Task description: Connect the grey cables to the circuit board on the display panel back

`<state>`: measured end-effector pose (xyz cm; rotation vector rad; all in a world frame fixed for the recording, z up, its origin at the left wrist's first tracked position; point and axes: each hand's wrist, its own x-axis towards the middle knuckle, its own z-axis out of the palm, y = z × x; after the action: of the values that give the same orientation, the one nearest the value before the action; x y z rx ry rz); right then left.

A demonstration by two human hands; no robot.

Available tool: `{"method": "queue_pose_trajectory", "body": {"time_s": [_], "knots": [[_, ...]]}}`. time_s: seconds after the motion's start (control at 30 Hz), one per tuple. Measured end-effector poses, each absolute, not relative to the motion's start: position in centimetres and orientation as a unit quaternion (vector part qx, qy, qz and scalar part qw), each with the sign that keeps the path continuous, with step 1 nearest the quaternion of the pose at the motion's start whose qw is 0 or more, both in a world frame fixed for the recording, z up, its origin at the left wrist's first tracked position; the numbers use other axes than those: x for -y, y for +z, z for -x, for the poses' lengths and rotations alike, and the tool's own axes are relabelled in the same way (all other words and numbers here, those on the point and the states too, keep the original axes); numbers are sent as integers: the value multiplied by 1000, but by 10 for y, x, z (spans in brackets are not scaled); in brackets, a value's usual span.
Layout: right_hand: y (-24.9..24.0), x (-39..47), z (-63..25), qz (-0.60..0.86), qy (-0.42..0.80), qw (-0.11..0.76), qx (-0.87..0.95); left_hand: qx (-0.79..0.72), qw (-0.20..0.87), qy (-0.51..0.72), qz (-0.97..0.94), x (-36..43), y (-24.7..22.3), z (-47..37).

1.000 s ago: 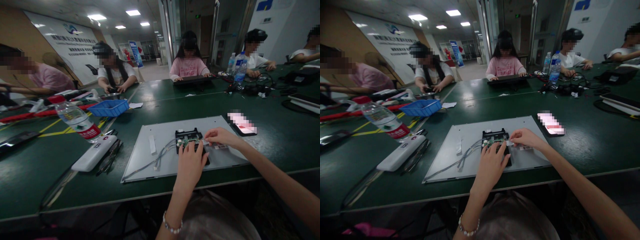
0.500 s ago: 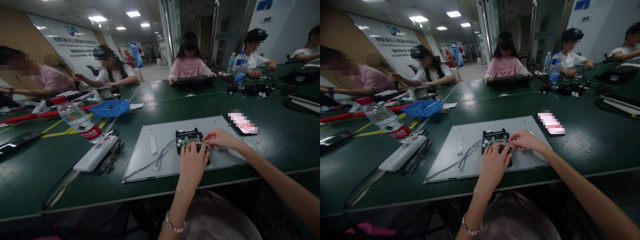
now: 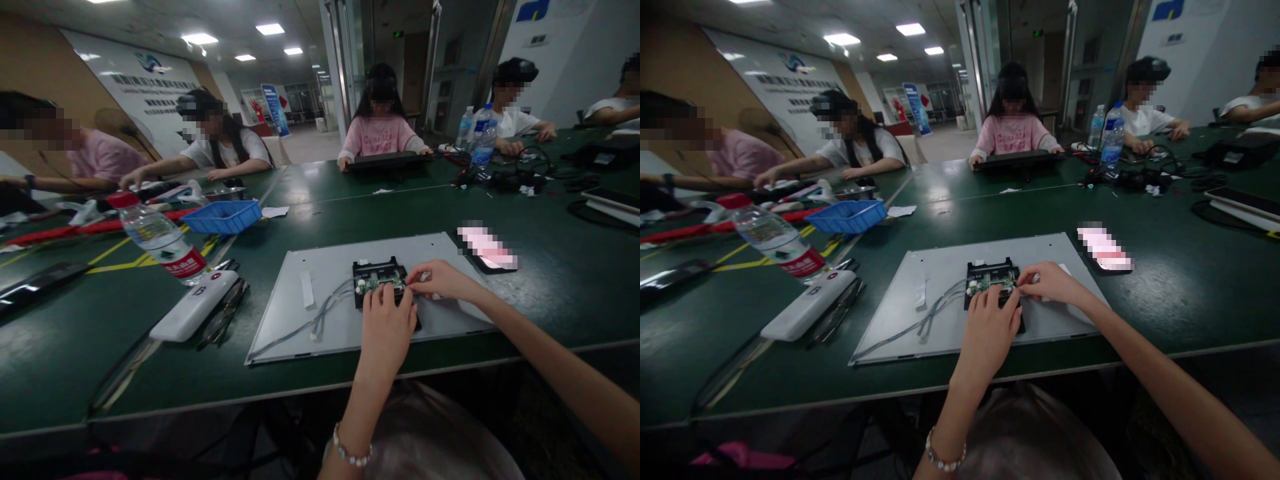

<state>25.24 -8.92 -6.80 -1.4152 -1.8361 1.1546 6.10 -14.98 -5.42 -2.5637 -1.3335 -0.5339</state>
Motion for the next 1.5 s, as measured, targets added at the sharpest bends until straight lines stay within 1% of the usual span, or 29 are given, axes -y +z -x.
{"method": "queue_pose_trajectory", "body": {"time_s": [0.27,0.43,0.67,0.97,1.3,1.5], "knots": [[-71,91,-254,539,370,271,706,455,98,-190,865,152,-56,-60],[-69,94,-253,532,359,268,718,455,95,-190,865,153,-56,-60],[-71,89,-258,531,374,258,715,452,93,-184,868,150,-58,-62],[-66,89,-259,529,404,280,692,455,89,-192,865,150,-58,-62],[-68,91,-256,528,357,273,721,450,95,-186,868,150,-58,-61],[-71,89,-256,525,384,275,708,458,90,-182,866,150,-58,-62]]}}
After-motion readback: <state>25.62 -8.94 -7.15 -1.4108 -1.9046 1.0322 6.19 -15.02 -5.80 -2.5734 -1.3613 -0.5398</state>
